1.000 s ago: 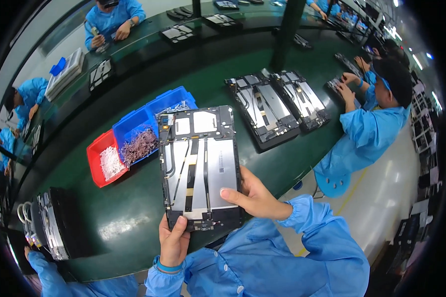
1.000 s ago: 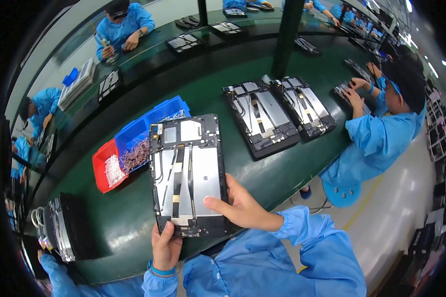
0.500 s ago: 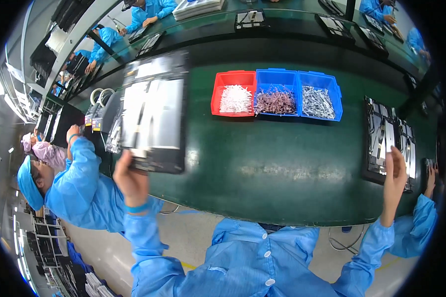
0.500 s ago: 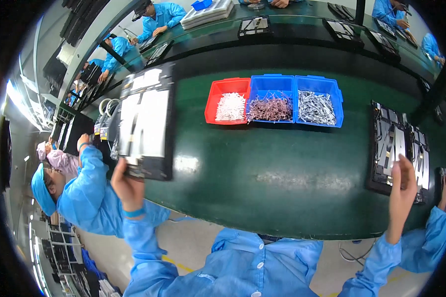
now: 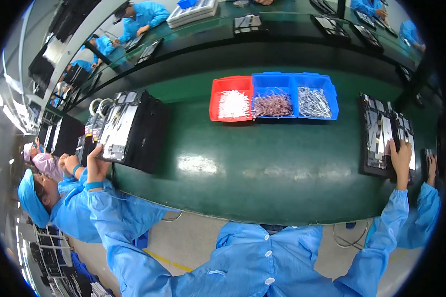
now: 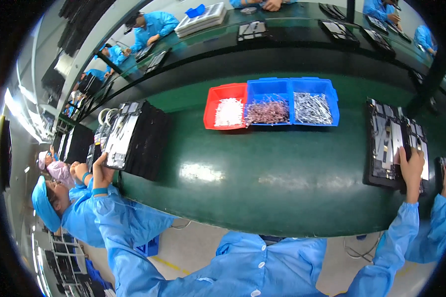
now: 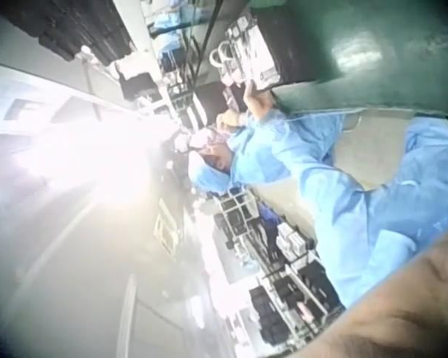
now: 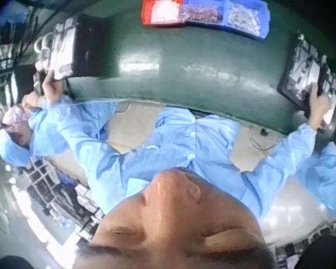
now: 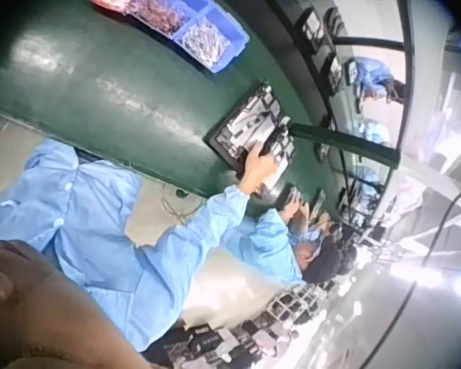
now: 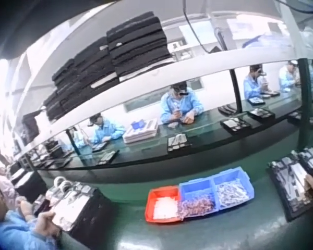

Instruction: The person assembles tablets by taking tape strips from bins, applying and pressing them onto tablet components by hand, and securing the edges before placing each tablet on the assembly line.

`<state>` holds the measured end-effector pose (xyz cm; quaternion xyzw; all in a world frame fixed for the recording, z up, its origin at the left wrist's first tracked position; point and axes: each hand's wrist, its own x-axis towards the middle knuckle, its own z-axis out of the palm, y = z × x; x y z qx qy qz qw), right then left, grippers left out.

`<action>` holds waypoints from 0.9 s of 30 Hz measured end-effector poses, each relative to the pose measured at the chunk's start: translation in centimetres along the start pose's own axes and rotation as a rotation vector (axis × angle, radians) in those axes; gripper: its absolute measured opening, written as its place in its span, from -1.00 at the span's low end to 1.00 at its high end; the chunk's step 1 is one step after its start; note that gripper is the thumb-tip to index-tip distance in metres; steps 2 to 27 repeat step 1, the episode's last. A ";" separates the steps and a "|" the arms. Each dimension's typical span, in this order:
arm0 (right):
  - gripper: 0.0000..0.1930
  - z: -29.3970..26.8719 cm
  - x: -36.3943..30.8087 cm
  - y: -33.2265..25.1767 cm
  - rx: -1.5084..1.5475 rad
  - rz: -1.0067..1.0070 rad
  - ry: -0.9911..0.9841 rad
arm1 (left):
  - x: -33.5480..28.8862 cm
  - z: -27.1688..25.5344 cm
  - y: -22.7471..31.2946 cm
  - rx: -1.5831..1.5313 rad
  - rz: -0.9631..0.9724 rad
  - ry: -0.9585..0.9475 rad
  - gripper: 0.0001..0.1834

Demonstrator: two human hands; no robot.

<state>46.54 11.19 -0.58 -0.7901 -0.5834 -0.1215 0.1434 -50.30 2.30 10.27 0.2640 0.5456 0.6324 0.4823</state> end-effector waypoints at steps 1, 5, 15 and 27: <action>-0.47 0.9 0.3 1.6 -0.050 -0.052 0.010 | 1.4 0.9 -0.7 -0.001 -0.022 -0.030 -0.53; -0.47 0.9 0.3 1.6 -0.050 -0.052 0.010 | 1.4 0.9 -0.7 -0.001 -0.022 -0.030 -0.53; -0.47 0.9 0.3 1.6 -0.050 -0.052 0.010 | 1.4 0.9 -0.7 -0.001 -0.022 -0.030 -0.53; -0.47 0.9 0.3 1.6 -0.050 -0.052 0.010 | 1.4 0.9 -0.7 -0.001 -0.022 -0.030 -0.53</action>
